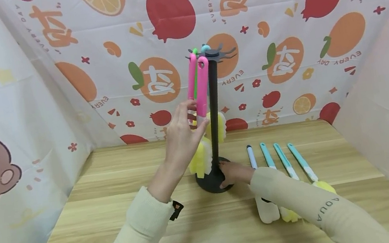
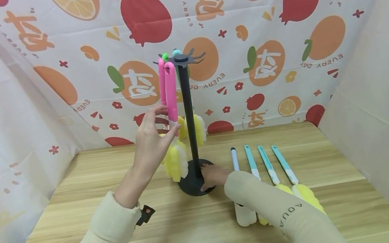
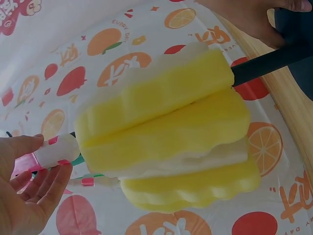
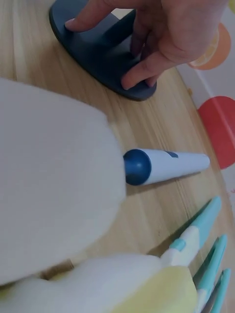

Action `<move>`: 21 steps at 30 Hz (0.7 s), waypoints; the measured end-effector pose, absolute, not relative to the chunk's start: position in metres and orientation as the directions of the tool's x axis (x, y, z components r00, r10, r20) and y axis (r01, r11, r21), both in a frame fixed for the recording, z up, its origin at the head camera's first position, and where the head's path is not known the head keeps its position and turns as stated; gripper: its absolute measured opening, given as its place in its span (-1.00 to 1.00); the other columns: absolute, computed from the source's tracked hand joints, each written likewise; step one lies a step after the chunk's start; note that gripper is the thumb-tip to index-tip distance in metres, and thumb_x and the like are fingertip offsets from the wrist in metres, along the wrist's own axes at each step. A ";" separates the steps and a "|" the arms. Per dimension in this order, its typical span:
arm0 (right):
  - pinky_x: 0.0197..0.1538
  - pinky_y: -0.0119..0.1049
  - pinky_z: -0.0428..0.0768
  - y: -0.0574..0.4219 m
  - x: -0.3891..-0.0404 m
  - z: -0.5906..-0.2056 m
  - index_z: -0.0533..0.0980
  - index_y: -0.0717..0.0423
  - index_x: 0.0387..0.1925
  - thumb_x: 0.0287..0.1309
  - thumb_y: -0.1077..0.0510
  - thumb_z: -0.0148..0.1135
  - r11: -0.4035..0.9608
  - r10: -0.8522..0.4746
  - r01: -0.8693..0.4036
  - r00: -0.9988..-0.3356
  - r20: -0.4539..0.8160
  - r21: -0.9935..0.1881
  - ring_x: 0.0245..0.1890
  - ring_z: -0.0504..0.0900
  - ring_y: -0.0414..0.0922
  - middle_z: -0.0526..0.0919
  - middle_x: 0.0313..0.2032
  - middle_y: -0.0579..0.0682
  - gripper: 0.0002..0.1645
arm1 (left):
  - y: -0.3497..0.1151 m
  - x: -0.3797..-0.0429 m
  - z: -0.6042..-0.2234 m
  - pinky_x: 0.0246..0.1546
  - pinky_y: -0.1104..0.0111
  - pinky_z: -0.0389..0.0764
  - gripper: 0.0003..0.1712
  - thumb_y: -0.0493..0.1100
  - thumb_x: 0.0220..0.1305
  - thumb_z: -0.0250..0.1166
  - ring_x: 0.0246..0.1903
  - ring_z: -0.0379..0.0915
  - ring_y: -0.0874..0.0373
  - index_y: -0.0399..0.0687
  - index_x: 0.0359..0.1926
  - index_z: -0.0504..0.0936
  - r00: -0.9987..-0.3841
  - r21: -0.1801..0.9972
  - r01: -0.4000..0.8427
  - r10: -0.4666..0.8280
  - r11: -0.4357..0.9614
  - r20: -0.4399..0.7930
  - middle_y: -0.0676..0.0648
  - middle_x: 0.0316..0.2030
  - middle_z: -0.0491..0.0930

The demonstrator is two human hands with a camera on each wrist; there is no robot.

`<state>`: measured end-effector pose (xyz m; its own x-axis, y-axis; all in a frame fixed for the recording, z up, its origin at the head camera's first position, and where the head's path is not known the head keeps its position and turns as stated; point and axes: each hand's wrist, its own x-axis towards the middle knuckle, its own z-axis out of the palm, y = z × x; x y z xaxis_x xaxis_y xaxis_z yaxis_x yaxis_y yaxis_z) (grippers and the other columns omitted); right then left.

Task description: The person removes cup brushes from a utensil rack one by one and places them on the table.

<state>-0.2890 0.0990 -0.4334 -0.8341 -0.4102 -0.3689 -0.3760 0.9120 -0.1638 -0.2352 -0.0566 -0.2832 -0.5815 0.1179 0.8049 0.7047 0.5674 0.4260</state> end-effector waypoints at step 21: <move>0.21 -0.16 0.23 0.104 -0.292 -0.433 0.17 0.21 0.32 0.02 -0.08 0.33 0.888 -0.451 -0.446 -0.799 -0.398 -0.110 0.25 0.21 0.05 0.12 0.33 0.09 -0.08 | -0.061 -0.225 -0.274 -0.39 0.36 0.57 -0.42 -0.32 0.02 0.40 -0.33 0.49 0.08 -0.32 0.04 0.34 -0.553 0.410 0.741 0.137 0.532 0.822 -0.19 -0.13 0.47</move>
